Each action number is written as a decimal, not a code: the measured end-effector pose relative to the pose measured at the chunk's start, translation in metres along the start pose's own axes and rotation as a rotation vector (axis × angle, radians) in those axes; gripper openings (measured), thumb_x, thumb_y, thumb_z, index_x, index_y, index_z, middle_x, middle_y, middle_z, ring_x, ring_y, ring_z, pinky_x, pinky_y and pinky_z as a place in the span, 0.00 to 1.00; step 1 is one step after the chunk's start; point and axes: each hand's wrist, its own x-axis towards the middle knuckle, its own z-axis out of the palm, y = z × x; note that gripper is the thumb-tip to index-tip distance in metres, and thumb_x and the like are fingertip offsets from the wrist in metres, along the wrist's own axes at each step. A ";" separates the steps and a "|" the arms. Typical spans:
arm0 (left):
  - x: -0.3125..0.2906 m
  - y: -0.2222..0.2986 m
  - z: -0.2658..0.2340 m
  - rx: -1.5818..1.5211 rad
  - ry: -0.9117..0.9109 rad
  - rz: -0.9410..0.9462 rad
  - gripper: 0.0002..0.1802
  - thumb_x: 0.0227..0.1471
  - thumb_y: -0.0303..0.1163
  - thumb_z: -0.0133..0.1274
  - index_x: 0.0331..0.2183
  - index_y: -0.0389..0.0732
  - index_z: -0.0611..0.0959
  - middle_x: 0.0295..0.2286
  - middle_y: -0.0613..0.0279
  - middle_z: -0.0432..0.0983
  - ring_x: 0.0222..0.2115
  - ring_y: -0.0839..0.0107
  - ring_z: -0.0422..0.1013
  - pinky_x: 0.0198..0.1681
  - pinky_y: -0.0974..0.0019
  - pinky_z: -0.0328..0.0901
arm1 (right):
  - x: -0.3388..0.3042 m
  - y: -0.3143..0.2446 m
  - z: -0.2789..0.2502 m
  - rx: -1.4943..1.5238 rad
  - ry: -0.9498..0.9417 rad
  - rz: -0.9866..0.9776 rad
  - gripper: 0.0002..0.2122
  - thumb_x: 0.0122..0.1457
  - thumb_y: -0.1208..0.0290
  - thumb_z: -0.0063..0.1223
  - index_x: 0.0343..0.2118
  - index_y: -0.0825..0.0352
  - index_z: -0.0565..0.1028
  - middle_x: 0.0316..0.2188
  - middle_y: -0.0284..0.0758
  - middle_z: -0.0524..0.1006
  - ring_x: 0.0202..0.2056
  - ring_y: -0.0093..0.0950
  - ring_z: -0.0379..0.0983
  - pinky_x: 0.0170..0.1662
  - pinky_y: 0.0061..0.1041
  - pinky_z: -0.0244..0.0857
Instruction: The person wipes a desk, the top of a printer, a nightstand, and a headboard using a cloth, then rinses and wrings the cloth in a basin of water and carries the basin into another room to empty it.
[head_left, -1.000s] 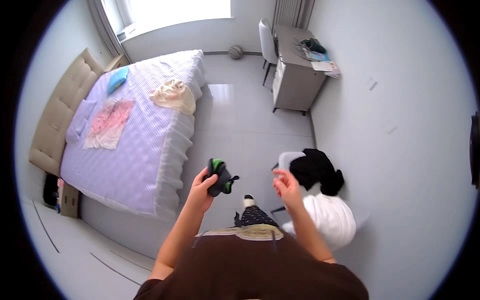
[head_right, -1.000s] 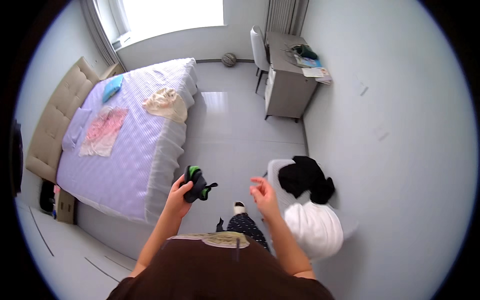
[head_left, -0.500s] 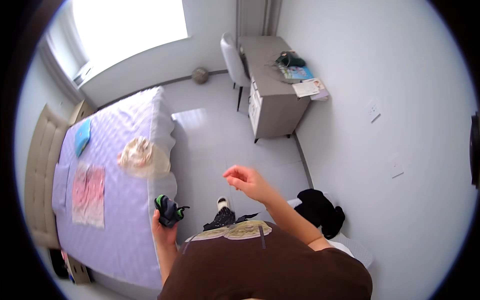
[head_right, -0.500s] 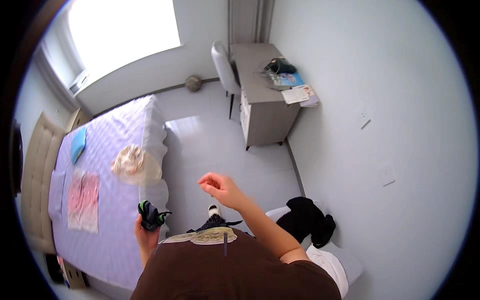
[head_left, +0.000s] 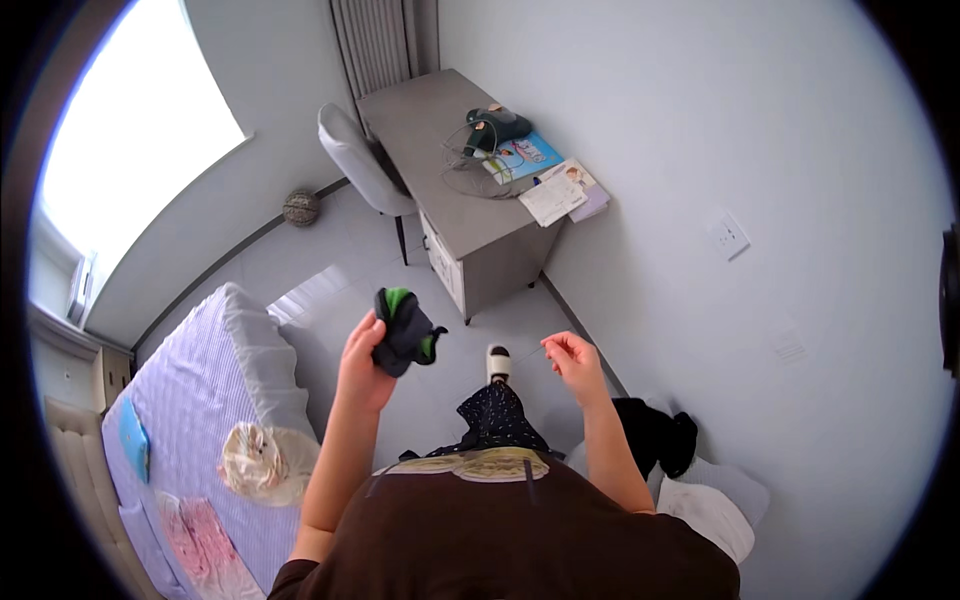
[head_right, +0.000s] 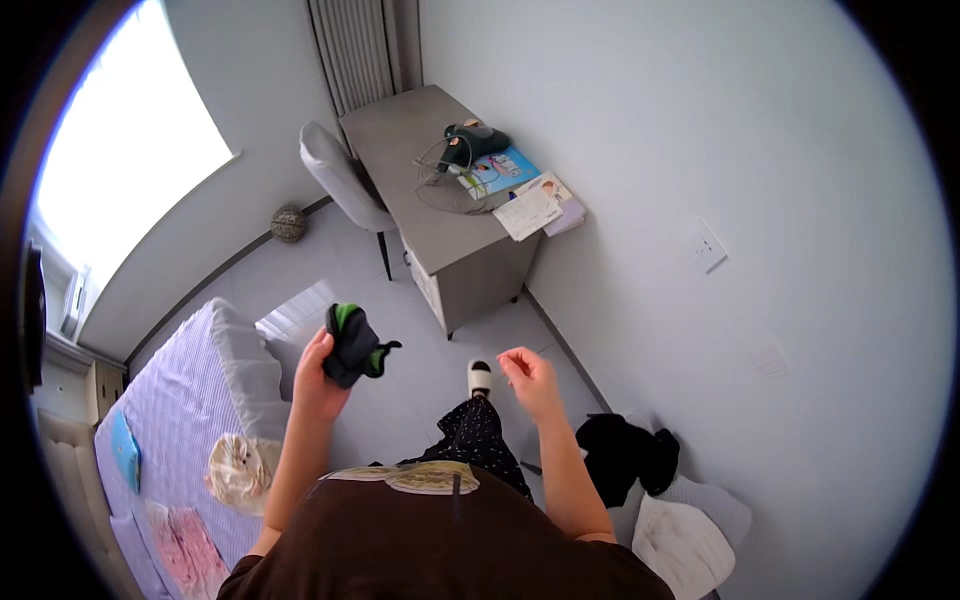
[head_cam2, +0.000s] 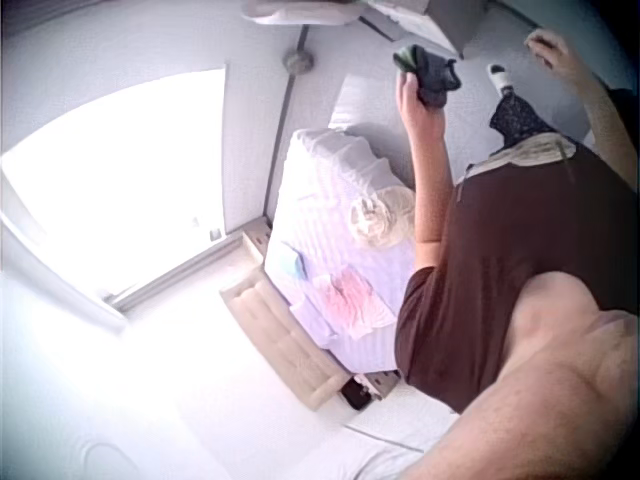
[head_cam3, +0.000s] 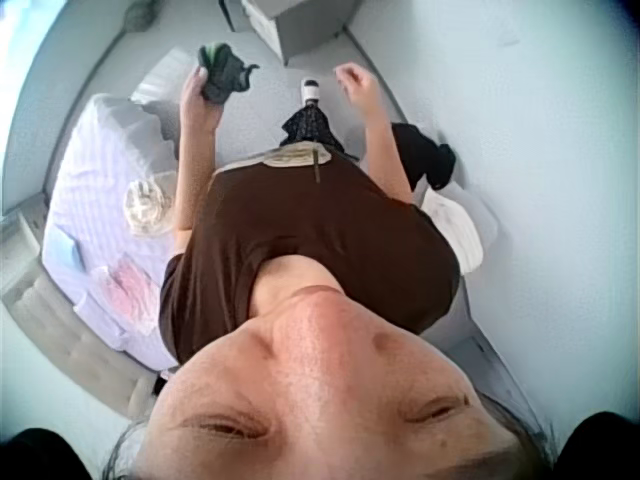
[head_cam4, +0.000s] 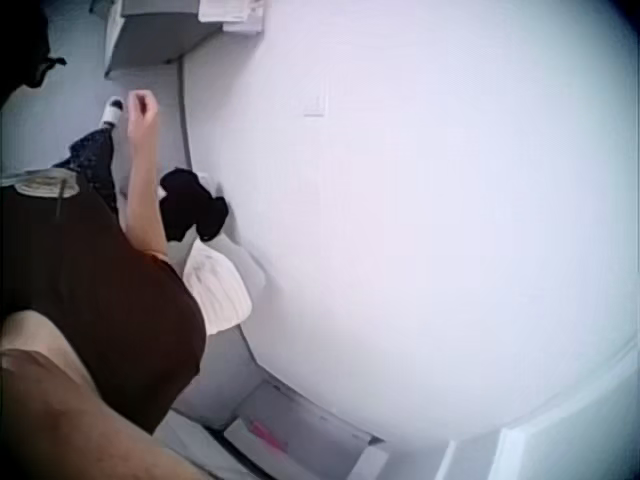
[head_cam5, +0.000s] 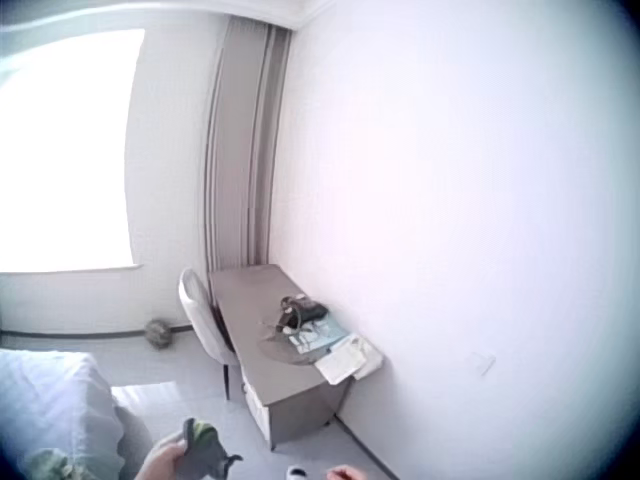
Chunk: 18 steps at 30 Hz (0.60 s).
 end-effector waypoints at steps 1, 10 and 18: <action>0.010 -0.007 0.001 -0.004 0.022 -0.031 0.20 0.57 0.29 0.43 0.50 0.31 0.69 0.45 0.53 0.71 0.46 0.65 0.70 0.51 0.62 0.63 | 0.014 0.007 -0.001 0.000 0.006 0.004 0.06 0.58 0.69 0.52 0.32 0.66 0.76 0.21 0.23 0.72 0.24 0.12 0.64 0.28 0.15 0.59; 0.097 -0.014 -0.009 0.009 0.154 -0.084 0.20 0.57 0.28 0.42 0.50 0.31 0.69 0.45 0.54 0.71 0.46 0.64 0.70 0.51 0.62 0.63 | 0.161 -0.005 0.014 -0.158 -0.147 -0.031 0.09 0.56 0.68 0.54 0.31 0.70 0.75 0.22 0.28 0.75 0.25 0.16 0.67 0.30 0.18 0.62; 0.162 -0.017 0.019 0.110 0.218 -0.193 0.21 0.57 0.31 0.42 0.51 0.32 0.67 0.46 0.53 0.70 0.47 0.63 0.69 0.51 0.60 0.63 | 0.216 -0.016 0.023 -0.074 -0.177 0.023 0.09 0.57 0.68 0.54 0.32 0.69 0.75 0.22 0.28 0.74 0.25 0.15 0.67 0.30 0.17 0.62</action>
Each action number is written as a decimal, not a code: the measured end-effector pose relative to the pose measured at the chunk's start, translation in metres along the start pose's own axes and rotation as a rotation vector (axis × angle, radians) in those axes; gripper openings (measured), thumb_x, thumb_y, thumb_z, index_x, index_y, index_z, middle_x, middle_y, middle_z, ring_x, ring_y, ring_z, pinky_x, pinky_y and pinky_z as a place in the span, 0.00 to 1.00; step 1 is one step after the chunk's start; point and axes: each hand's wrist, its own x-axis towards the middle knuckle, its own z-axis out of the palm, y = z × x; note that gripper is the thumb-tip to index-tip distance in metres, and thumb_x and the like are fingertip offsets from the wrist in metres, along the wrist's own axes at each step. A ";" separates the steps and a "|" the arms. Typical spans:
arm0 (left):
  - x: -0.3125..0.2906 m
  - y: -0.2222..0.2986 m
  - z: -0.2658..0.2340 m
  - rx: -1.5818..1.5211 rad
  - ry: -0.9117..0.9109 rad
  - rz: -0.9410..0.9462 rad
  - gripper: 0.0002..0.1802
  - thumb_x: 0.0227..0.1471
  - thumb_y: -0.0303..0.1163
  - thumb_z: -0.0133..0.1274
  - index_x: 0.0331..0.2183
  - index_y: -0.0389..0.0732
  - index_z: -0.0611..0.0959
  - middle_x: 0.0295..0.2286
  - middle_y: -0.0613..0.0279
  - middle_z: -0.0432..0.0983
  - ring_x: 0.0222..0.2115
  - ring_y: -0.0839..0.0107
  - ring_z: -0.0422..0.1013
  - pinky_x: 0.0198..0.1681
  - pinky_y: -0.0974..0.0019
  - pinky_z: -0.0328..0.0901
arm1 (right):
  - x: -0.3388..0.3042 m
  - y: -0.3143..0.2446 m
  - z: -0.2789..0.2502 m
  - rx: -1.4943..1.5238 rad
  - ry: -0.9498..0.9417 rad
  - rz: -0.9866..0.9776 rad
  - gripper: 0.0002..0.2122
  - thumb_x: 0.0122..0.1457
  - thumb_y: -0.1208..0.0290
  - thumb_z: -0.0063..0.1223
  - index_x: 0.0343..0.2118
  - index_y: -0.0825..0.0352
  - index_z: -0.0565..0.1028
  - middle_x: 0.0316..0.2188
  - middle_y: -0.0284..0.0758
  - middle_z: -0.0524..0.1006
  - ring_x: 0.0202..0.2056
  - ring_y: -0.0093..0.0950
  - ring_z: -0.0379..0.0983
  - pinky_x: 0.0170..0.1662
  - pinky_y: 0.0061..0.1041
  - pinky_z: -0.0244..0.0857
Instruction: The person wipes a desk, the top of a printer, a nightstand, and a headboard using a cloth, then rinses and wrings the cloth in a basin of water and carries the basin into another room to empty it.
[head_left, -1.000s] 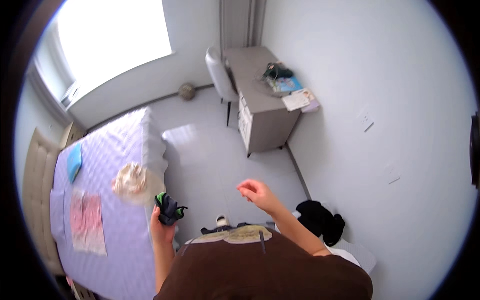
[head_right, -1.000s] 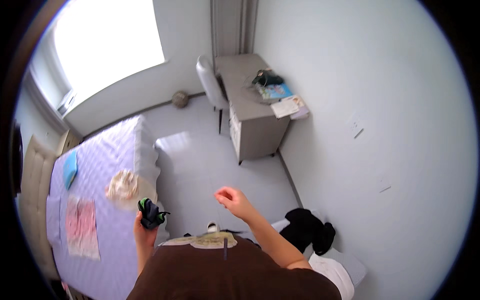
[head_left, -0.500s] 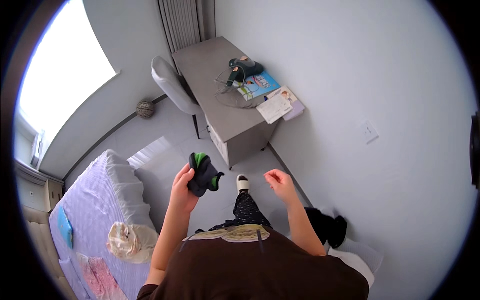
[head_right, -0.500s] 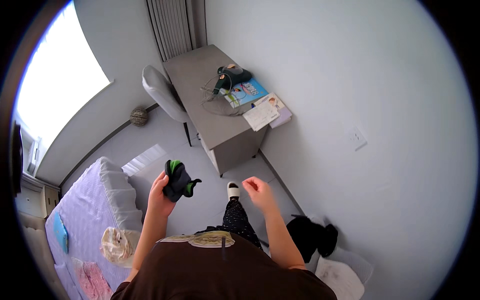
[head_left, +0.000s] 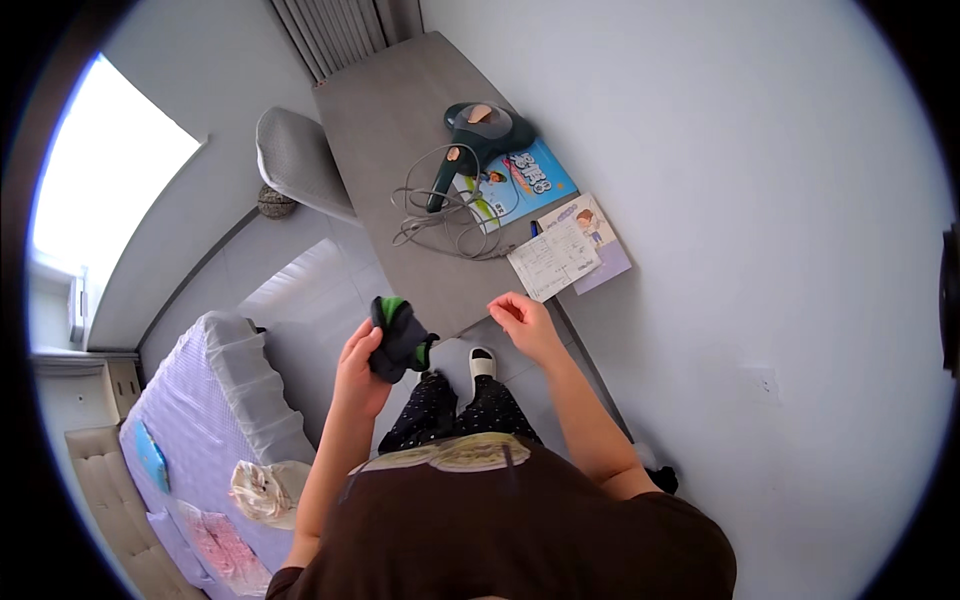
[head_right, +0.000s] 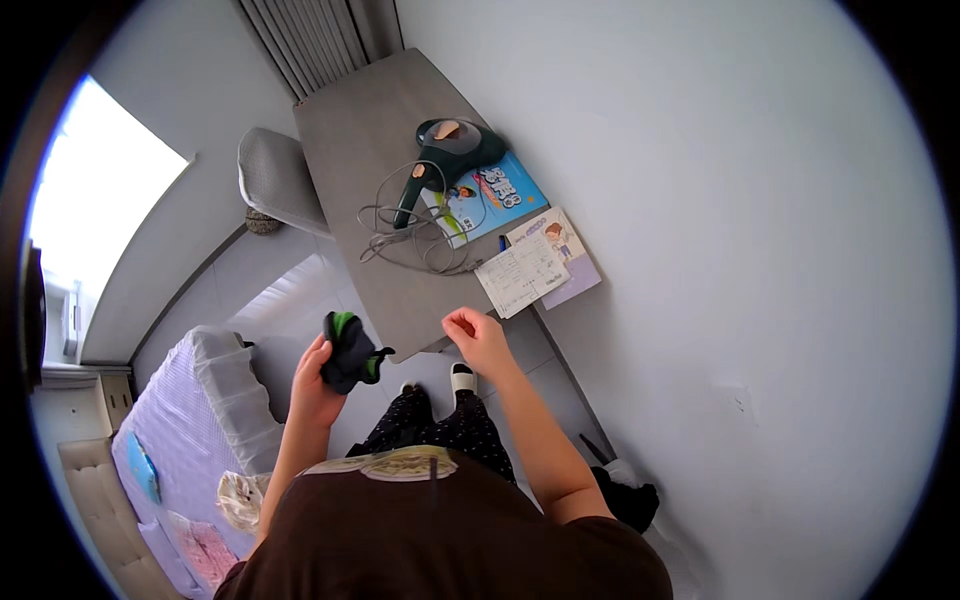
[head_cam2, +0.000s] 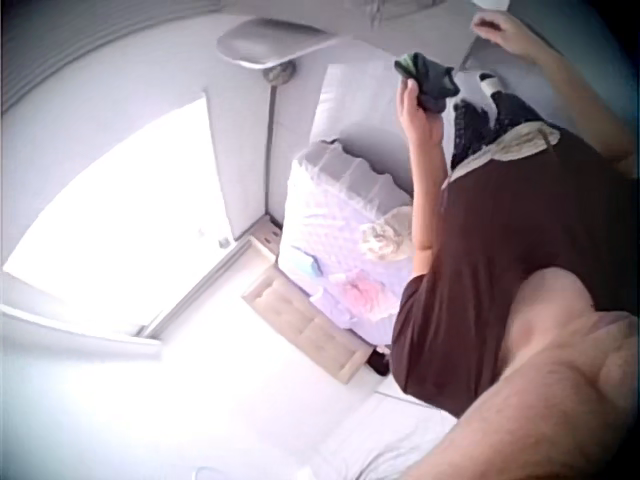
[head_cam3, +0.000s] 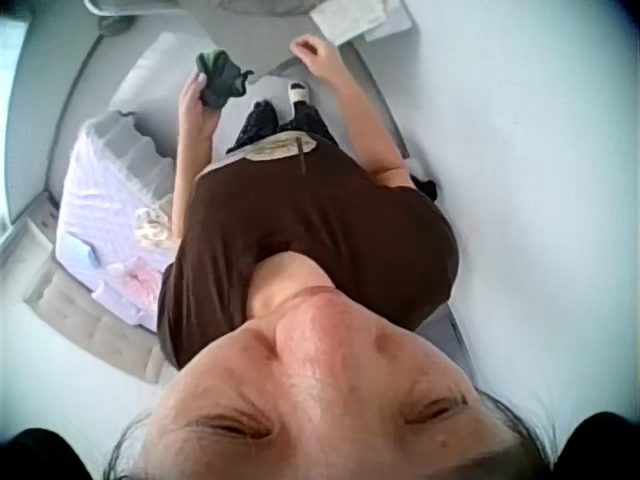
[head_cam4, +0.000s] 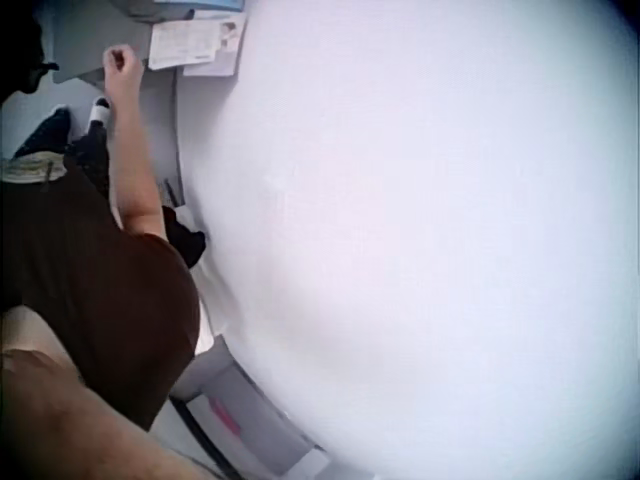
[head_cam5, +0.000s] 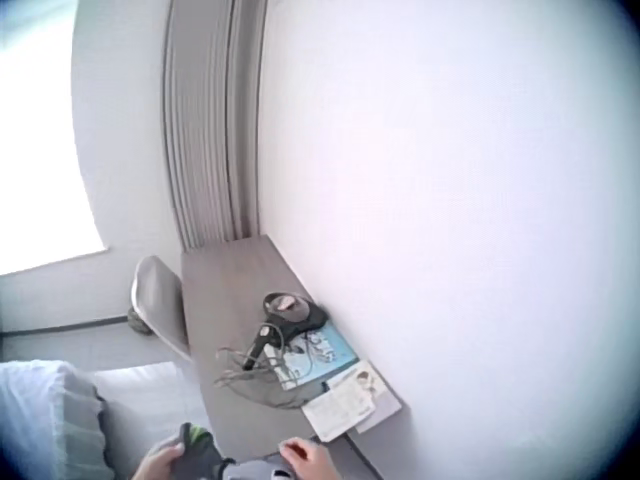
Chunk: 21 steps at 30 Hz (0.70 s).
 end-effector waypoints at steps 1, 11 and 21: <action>0.010 -0.002 -0.001 0.006 -0.006 -0.046 0.22 0.58 0.31 0.41 0.52 0.31 0.67 0.48 0.52 0.69 0.47 0.62 0.69 0.52 0.60 0.63 | -0.002 0.000 -0.005 0.043 0.004 0.019 0.08 0.57 0.68 0.54 0.32 0.68 0.76 0.23 0.27 0.74 0.25 0.14 0.66 0.30 0.16 0.61; 0.094 0.027 0.054 0.076 -0.180 -0.185 0.20 0.57 0.30 0.44 0.50 0.31 0.68 0.47 0.52 0.70 0.47 0.62 0.69 0.52 0.58 0.63 | -0.052 -0.217 -0.105 -0.213 0.582 -1.181 0.10 0.52 0.67 0.57 0.30 0.67 0.69 0.40 0.43 0.74 0.42 0.37 0.64 0.43 0.34 0.58; 0.109 0.021 0.026 0.080 -0.233 -0.378 0.20 0.58 0.29 0.42 0.50 0.31 0.69 0.45 0.54 0.72 0.46 0.66 0.70 0.50 0.63 0.64 | -0.052 -0.275 -0.070 -0.390 0.646 -1.202 0.33 0.55 0.49 0.50 0.54 0.70 0.57 0.50 0.52 0.65 0.50 0.41 0.61 0.48 0.38 0.57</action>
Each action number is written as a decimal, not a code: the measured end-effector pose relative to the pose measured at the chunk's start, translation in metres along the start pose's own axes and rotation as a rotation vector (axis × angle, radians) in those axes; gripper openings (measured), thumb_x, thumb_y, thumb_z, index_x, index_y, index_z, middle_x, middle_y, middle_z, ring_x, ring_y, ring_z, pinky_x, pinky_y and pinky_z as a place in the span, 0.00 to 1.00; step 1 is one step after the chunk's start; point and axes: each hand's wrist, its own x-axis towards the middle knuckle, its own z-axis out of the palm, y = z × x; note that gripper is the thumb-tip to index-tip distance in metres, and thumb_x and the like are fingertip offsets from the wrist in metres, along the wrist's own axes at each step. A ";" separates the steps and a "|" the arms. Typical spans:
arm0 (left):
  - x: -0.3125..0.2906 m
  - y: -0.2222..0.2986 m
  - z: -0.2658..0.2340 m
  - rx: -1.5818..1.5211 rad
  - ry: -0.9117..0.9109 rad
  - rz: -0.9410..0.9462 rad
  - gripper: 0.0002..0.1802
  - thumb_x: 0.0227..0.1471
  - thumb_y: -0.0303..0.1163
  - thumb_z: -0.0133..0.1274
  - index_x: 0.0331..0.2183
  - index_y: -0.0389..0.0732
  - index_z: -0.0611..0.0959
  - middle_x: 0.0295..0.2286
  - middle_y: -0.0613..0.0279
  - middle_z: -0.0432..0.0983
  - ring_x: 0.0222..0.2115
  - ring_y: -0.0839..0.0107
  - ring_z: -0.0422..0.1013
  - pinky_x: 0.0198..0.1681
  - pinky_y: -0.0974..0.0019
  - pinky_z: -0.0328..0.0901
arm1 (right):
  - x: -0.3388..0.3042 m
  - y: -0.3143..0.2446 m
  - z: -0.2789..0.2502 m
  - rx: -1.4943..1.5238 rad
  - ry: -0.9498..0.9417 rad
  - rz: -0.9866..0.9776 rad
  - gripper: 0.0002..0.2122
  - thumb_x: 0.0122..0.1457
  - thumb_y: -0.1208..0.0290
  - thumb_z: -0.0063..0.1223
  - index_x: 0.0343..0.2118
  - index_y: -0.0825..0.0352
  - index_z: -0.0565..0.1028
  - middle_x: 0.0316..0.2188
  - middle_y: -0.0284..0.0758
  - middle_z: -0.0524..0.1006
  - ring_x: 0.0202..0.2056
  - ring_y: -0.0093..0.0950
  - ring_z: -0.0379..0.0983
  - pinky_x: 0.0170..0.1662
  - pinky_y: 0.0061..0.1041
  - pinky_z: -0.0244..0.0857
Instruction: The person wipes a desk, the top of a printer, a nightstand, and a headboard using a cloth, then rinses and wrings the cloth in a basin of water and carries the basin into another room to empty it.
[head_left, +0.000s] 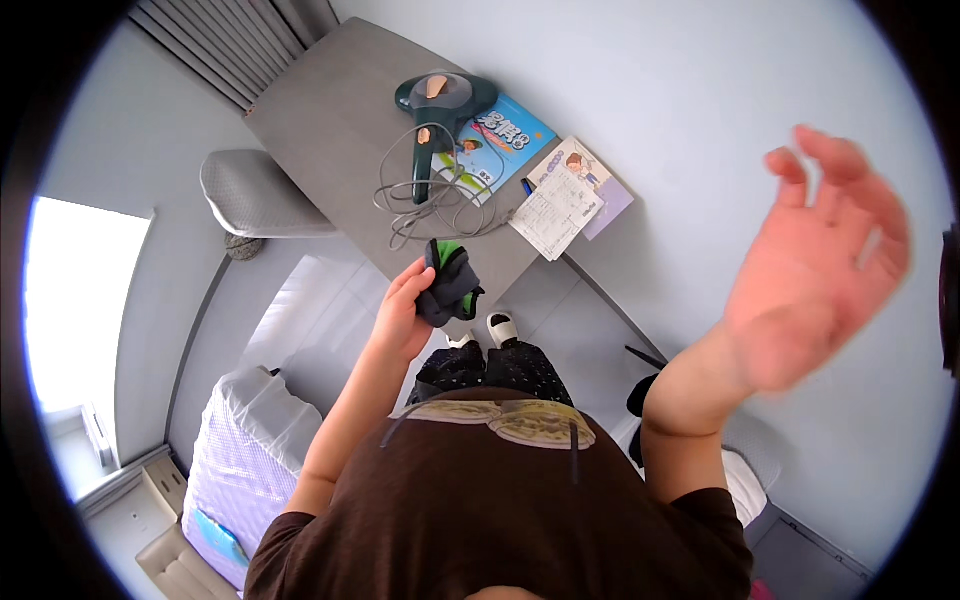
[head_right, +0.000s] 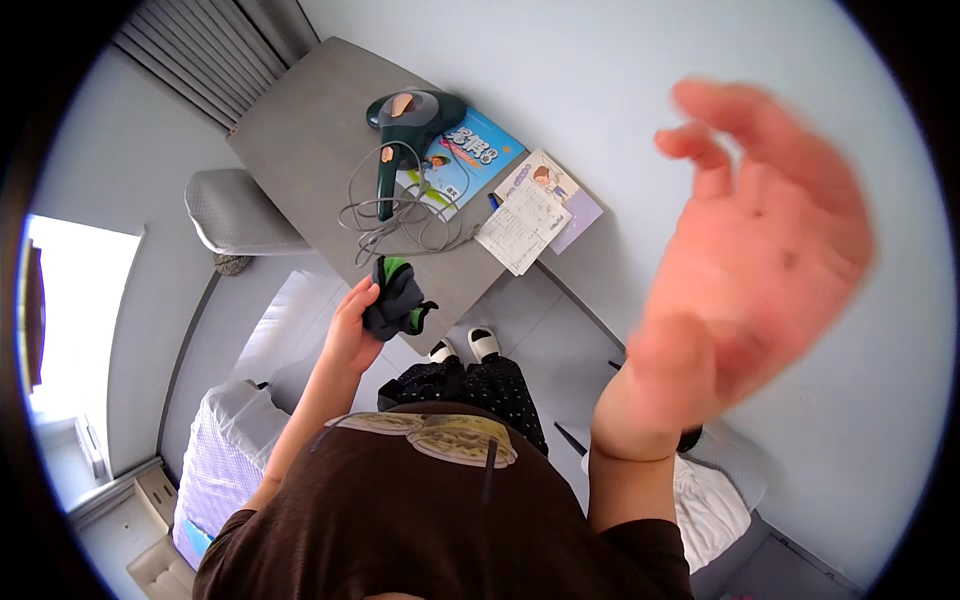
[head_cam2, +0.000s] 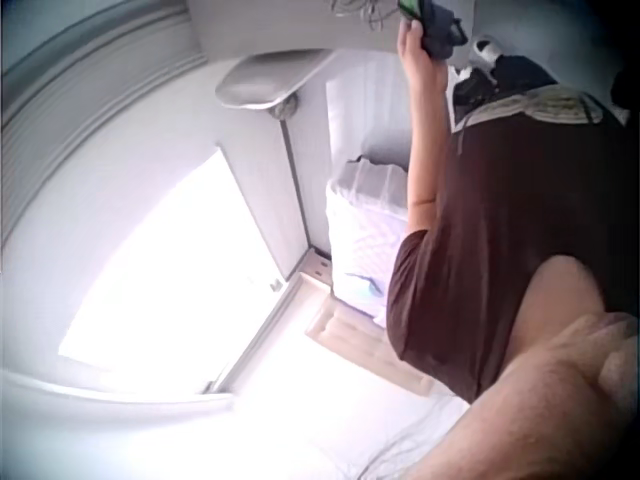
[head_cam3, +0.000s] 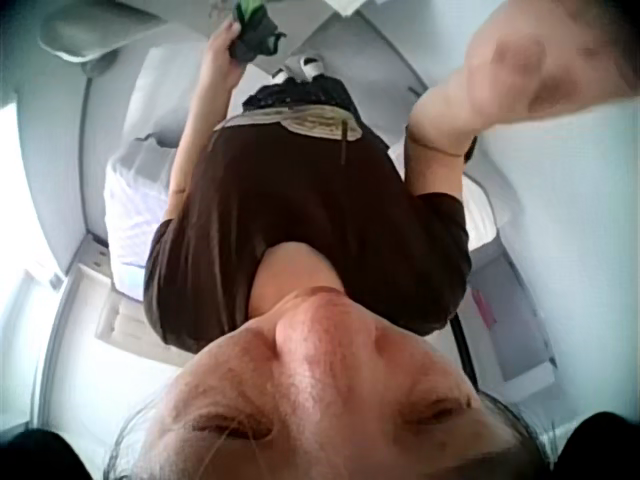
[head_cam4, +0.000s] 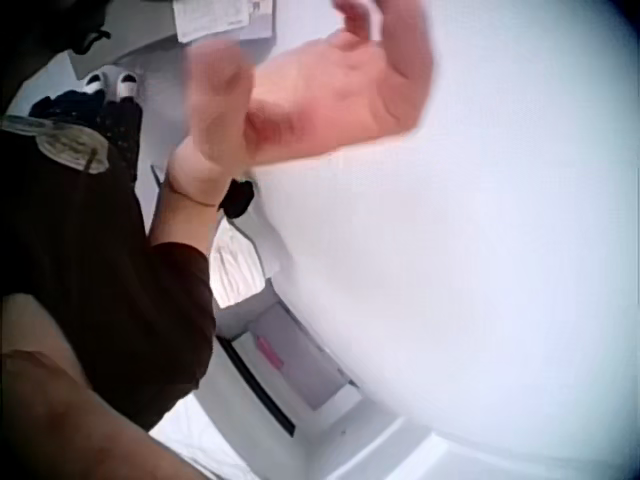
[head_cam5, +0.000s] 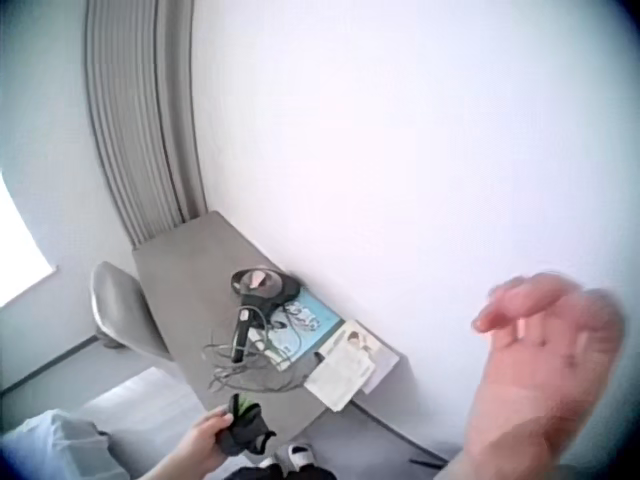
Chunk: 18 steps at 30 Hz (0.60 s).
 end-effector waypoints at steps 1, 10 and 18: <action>-0.001 0.001 -0.007 -0.006 0.005 0.003 0.19 0.58 0.29 0.42 0.50 0.31 0.69 0.45 0.54 0.72 0.46 0.65 0.70 0.50 0.62 0.64 | -0.010 -0.002 0.006 0.045 0.053 0.147 0.28 0.53 0.56 0.54 0.50 0.71 0.61 0.45 0.48 0.68 0.45 0.36 0.64 0.46 0.35 0.59; 0.007 0.000 -0.037 -0.049 0.007 0.068 0.22 0.58 0.31 0.42 0.52 0.32 0.68 0.47 0.52 0.70 0.48 0.62 0.69 0.51 0.59 0.64 | -0.153 0.063 -0.013 0.010 0.116 0.982 0.05 0.57 0.77 0.52 0.35 0.70 0.71 0.28 0.28 0.72 0.29 0.16 0.65 0.35 0.15 0.60; -0.003 0.008 -0.058 -0.055 0.123 0.135 0.19 0.57 0.32 0.43 0.49 0.34 0.70 0.44 0.55 0.72 0.45 0.63 0.71 0.49 0.59 0.65 | -0.262 0.139 0.007 -0.217 -0.118 1.207 0.05 0.55 0.74 0.54 0.30 0.68 0.73 0.23 0.29 0.74 0.26 0.18 0.68 0.31 0.18 0.64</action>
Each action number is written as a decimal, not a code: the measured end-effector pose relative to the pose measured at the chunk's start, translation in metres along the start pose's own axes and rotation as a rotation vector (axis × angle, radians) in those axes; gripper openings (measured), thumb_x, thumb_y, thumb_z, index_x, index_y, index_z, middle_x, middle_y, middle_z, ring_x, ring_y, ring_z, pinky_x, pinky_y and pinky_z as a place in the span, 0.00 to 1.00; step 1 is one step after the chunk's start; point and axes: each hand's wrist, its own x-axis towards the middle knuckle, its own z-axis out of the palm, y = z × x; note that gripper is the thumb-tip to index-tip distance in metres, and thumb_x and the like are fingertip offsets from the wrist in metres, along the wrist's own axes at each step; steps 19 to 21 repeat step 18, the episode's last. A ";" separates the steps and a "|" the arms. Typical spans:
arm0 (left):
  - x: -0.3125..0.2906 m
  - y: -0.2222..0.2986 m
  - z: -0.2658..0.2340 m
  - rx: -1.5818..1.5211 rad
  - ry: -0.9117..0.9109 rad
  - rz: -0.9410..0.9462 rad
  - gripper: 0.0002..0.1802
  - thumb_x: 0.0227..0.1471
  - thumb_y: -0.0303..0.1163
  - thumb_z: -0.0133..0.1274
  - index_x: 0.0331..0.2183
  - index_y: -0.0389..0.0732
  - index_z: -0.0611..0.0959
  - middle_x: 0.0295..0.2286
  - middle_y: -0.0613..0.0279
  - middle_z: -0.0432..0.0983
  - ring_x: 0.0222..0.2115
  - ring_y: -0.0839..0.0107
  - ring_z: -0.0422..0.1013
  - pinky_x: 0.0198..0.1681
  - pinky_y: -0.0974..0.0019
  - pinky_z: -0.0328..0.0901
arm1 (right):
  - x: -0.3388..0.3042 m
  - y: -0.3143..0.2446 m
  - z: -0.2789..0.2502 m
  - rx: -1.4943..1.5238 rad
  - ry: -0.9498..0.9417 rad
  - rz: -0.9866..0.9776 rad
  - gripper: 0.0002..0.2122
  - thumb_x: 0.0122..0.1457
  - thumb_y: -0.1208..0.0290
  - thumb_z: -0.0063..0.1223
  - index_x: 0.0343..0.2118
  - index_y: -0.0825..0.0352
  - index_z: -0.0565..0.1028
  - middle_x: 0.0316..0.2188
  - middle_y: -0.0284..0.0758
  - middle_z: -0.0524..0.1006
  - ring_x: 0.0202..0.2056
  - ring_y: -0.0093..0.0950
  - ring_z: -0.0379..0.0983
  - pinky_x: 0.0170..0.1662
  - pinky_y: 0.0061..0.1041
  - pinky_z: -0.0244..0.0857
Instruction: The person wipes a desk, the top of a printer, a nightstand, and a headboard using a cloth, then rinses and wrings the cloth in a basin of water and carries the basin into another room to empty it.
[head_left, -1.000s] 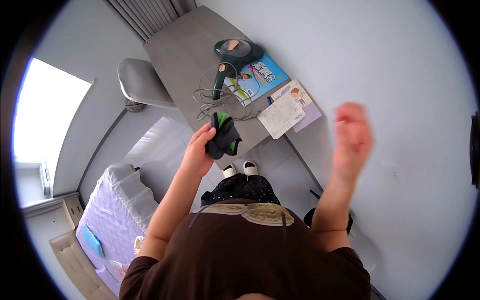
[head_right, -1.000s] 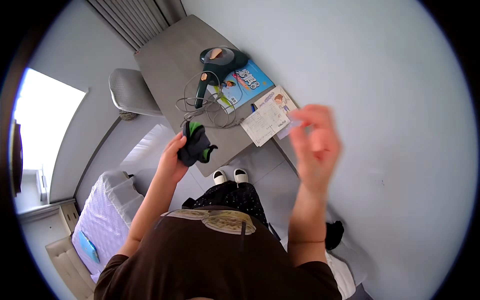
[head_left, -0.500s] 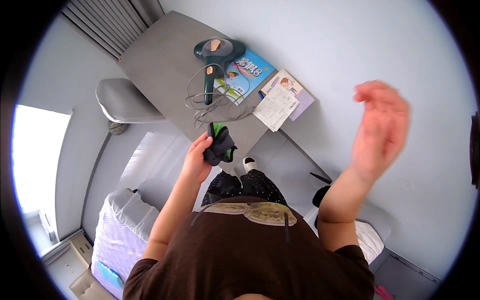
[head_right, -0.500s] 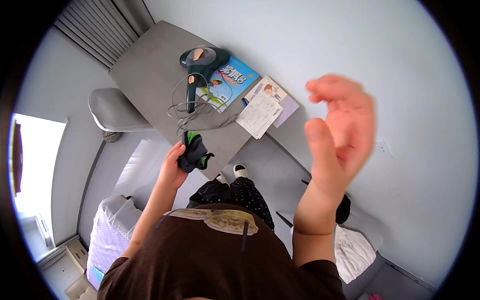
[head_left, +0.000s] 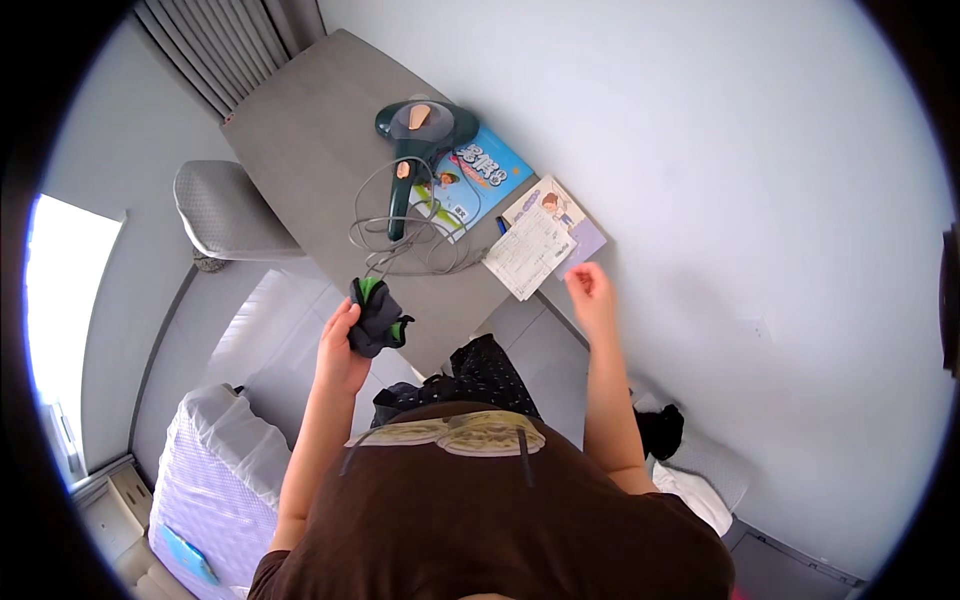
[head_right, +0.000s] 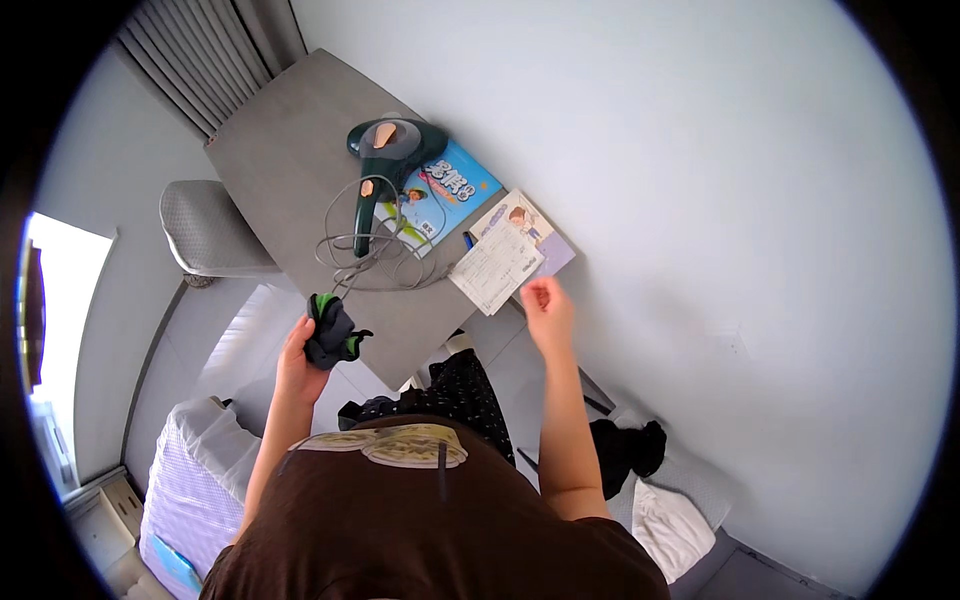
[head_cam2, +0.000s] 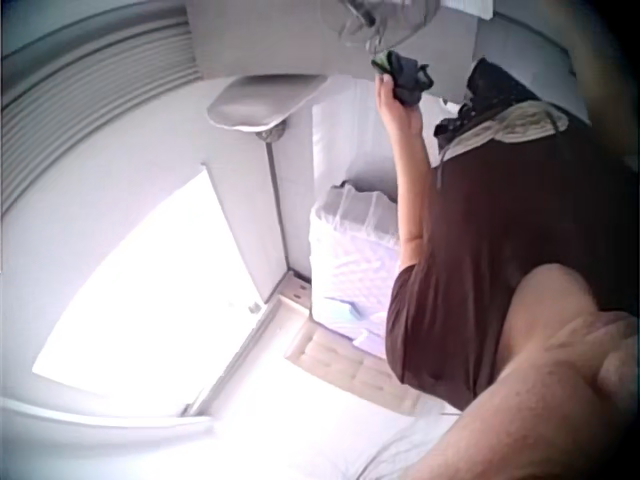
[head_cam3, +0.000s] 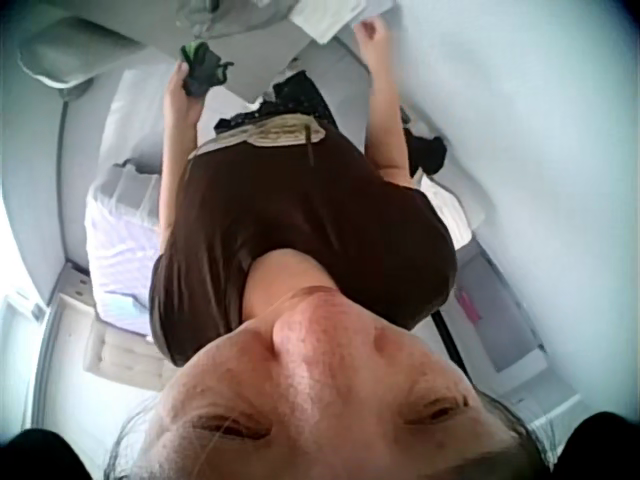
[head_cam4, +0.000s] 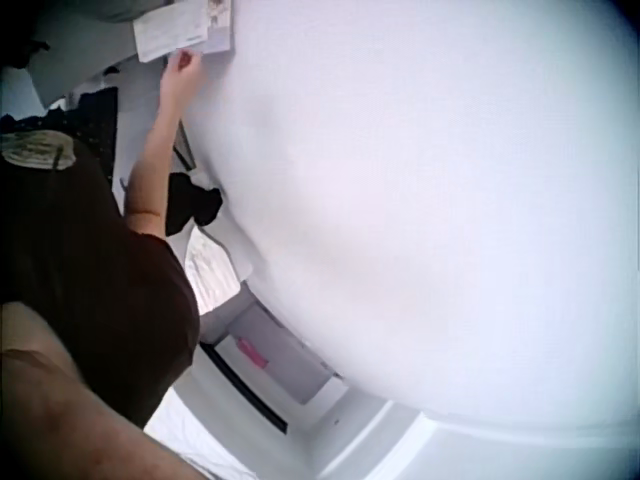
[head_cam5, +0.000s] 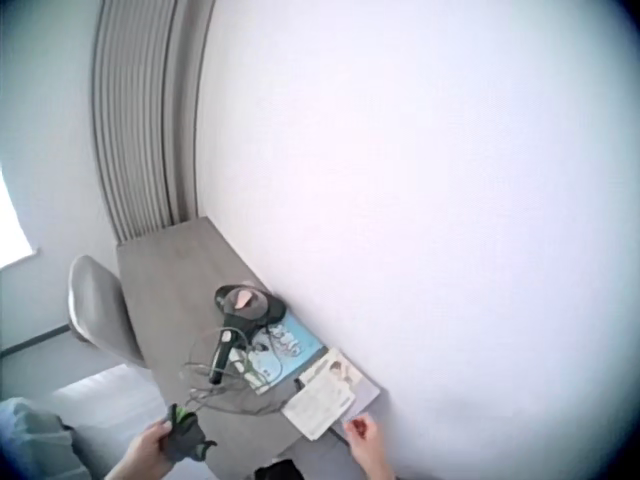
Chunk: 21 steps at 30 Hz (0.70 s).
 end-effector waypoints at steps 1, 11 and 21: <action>0.001 0.000 0.004 0.000 0.002 0.003 0.19 0.57 0.32 0.43 0.49 0.34 0.70 0.44 0.55 0.72 0.45 0.63 0.71 0.49 0.59 0.65 | -0.001 0.005 0.005 -0.132 -0.035 0.003 0.05 0.54 0.73 0.56 0.29 0.68 0.73 0.22 0.30 0.74 0.26 0.19 0.69 0.31 0.19 0.64; 0.021 -0.018 0.067 0.001 0.031 -0.022 0.19 0.58 0.30 0.42 0.50 0.33 0.70 0.45 0.54 0.72 0.46 0.63 0.70 0.51 0.59 0.64 | 0.014 -0.102 -0.018 0.353 -0.181 -0.205 0.08 0.52 0.79 0.54 0.36 0.69 0.73 0.31 0.29 0.74 0.32 0.18 0.67 0.36 0.17 0.61; 0.029 -0.012 0.102 0.048 0.022 0.016 0.20 0.58 0.30 0.41 0.51 0.31 0.68 0.46 0.53 0.71 0.46 0.63 0.70 0.51 0.61 0.63 | 0.036 -0.284 -0.069 0.437 -0.026 -1.150 0.42 0.50 0.36 0.48 0.63 0.52 0.46 0.63 0.42 0.50 0.59 0.52 0.51 0.54 0.51 0.54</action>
